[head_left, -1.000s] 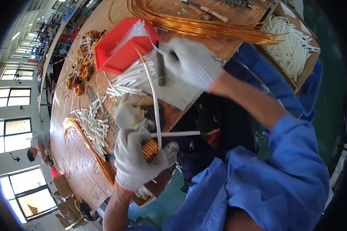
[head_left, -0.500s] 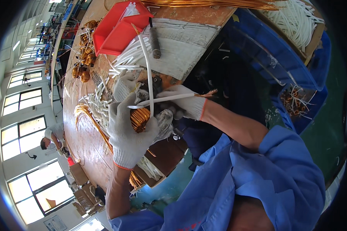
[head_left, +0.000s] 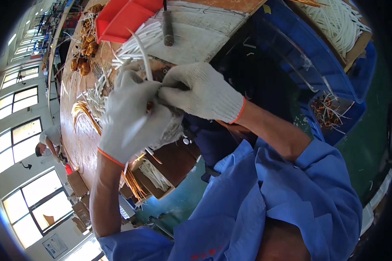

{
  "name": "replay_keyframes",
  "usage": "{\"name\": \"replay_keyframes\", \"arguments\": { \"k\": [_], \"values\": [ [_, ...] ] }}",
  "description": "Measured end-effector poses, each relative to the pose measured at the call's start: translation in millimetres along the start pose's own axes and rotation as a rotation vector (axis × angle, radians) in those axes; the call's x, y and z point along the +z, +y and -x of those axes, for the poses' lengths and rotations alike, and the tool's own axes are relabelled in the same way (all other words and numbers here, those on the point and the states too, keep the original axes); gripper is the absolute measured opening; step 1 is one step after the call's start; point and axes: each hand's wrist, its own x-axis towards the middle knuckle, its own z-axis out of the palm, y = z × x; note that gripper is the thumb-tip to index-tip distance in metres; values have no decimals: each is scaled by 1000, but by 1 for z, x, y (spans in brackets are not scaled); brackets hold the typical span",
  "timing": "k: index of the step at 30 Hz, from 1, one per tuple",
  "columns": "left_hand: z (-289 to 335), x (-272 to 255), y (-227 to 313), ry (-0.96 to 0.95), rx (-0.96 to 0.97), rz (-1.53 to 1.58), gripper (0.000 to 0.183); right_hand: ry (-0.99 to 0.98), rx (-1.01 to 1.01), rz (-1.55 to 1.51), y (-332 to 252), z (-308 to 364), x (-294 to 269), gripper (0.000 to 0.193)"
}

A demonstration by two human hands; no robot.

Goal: The person is winding or assembling copper coils for an electric motor stator at a workbench.

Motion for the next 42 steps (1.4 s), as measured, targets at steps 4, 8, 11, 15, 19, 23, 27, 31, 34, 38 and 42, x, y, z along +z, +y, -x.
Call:
{"name": "replay_keyframes", "arguments": {
  "k": [4, 8, 11, 15, 19, 23, 27, 31, 34, 38, 42],
  "values": [
    [-8, 1, -23, -27, 215, 28, 26, 249, -522, 338, -12, -3, -15, 24],
    [21, 6, -84, 112, 555, -8, 28, 286, -1196, 507, -71, -21, -23, 14],
    [12, -5, -50, -43, 99, 39, 32, 208, -1279, 830, -57, -42, -39, 18],
    [-21, -10, -29, -330, -81, 111, 30, -64, -760, 878, -41, -43, -61, 15],
    [-7, -5, -30, -212, -116, 136, 37, -153, -543, 417, -39, -37, -52, 18],
    [-10, -1, -33, -183, -98, 161, 47, -71, -651, 345, -29, -36, -48, 18],
    [-5, -3, -26, -181, -147, 188, 44, -120, -593, 408, -34, -32, -47, 20],
    [-9, -2, -39, -178, -35, 170, 42, -179, -457, 255, -5, -27, -36, 22],
    [-8, -2, -33, -148, -73, 278, 47, -200, -308, 7, 17, -20, -29, 25],
    [-5, 8, -23, -54, -209, 312, 44, -227, -160, -52, 26, -10, -16, 26],
    [-13, 4, -26, -134, -125, 146, 39, -78, 68, 269, 55, -2, -9, 25]
  ]
}}
